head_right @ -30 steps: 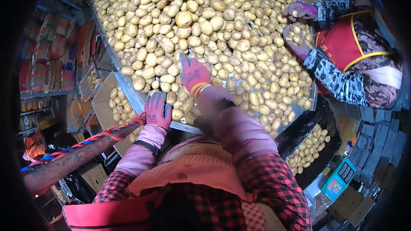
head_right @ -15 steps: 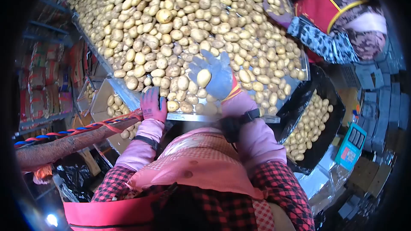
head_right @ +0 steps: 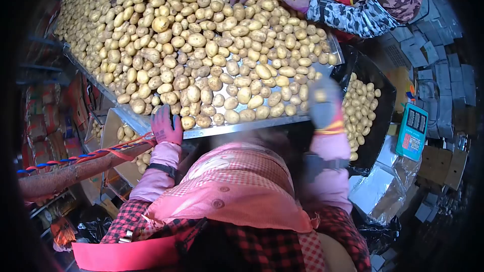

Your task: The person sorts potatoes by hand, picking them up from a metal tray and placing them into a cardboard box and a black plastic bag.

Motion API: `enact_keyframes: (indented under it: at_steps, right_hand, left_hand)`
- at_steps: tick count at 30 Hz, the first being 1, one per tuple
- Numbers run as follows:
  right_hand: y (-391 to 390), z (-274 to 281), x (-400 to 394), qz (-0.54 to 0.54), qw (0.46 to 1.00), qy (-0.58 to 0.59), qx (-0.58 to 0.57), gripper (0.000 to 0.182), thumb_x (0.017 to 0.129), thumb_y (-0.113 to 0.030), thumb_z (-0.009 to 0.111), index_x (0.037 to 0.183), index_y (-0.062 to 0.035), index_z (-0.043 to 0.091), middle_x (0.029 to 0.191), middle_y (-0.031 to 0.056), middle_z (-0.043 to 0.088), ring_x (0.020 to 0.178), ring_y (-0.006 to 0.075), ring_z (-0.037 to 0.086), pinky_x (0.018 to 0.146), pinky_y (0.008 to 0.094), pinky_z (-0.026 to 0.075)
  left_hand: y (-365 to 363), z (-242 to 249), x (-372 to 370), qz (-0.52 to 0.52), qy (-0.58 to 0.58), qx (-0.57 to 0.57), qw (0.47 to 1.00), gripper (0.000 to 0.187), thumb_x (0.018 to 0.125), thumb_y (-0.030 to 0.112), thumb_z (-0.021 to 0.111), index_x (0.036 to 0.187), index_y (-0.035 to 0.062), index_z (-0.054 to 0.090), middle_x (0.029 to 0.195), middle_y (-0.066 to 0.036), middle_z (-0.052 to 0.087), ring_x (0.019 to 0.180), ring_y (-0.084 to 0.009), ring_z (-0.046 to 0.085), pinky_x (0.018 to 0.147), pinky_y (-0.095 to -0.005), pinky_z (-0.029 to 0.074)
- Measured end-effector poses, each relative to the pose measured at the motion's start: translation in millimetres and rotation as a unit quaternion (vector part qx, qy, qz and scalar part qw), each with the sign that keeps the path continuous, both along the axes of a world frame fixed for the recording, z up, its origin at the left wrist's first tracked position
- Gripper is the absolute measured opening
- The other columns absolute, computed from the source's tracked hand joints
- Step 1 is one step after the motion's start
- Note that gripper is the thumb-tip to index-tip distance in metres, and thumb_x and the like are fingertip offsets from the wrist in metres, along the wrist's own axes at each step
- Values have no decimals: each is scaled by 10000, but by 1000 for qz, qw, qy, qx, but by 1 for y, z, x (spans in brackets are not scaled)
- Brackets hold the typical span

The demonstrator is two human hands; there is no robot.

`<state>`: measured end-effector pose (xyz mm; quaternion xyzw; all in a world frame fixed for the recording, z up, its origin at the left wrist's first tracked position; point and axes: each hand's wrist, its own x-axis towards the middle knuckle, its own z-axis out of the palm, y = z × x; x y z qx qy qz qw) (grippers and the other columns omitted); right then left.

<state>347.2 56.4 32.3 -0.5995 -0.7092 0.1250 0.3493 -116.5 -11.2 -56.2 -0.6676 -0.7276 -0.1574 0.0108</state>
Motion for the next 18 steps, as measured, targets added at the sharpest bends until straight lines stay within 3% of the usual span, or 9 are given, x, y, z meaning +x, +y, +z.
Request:
enact_keyframes:
  at_steps: [1,2,4,6,7,12,13,15,18]
  right_hand:
    - [1,21,42,-94,902,-414,-85,204,989,-117,494,1145,-16,578,1095,80,610,958,194,611,878,318,504]
    - [-5,21,73,-207,974,-61,-62,234,994,-174,496,1134,-13,591,1095,92,616,969,198,608,869,323,502]
    - [-18,23,129,-300,799,490,176,299,989,-274,542,1081,-2,625,1041,117,643,976,201,606,832,335,507]
    - [-40,-21,194,-385,886,251,53,485,962,-360,587,1255,24,553,1132,170,631,1050,231,601,920,347,498]
    - [-39,-44,204,-520,791,321,-29,616,906,-425,648,1313,16,511,1152,170,634,1059,255,604,936,352,494]
    - [35,-71,15,-156,944,281,-68,640,880,-258,673,1412,-1,428,1344,184,527,1237,277,509,1058,372,393]
    - [46,-85,-8,-156,973,94,-141,647,866,-214,696,1424,-33,423,1378,169,499,1261,270,488,1079,381,371]
    - [64,-74,-75,-4,985,143,-99,732,814,-285,754,1442,-106,421,1394,184,491,1297,341,462,1098,400,361]
    - [85,-113,-111,43,975,-123,-181,656,849,-260,700,1425,-88,437,1368,182,524,1243,324,520,1075,402,391]
  left_hand:
    - [0,-1,0,-1,1,2,1000,513,840,286,598,1282,31,540,1275,-193,563,1218,-355,498,1112,-536,268]
    - [-1,-1,-1,-1,1,4,1000,514,840,287,600,1281,31,541,1276,-192,562,1219,-355,498,1112,-536,268]
    - [-2,-2,-2,0,5,-5,1000,517,838,289,608,1282,33,543,1272,-196,563,1226,-354,495,1112,-536,270]
    - [0,-3,-2,1,1,-7,1000,522,837,291,611,1286,33,542,1265,-200,564,1228,-354,495,1110,-539,272]
    - [-1,-5,-1,3,9,10,1000,517,837,287,611,1280,29,544,1248,-206,567,1217,-357,502,1102,-544,279]
    - [0,-2,0,-2,-9,10,1000,526,831,279,612,1288,28,536,1269,-200,560,1220,-362,492,1102,-550,278]
    - [0,-1,0,-3,-7,9,1000,530,831,279,613,1292,29,534,1274,-200,557,1221,-365,490,1103,-553,274]
    - [0,-1,-1,-5,-9,7,1000,537,830,280,614,1298,31,531,1282,-200,552,1222,-370,487,1106,-558,269]
    - [-2,-2,-1,-2,-15,4,1000,548,827,283,619,1305,32,528,1289,-200,546,1224,-374,484,1111,-561,263]
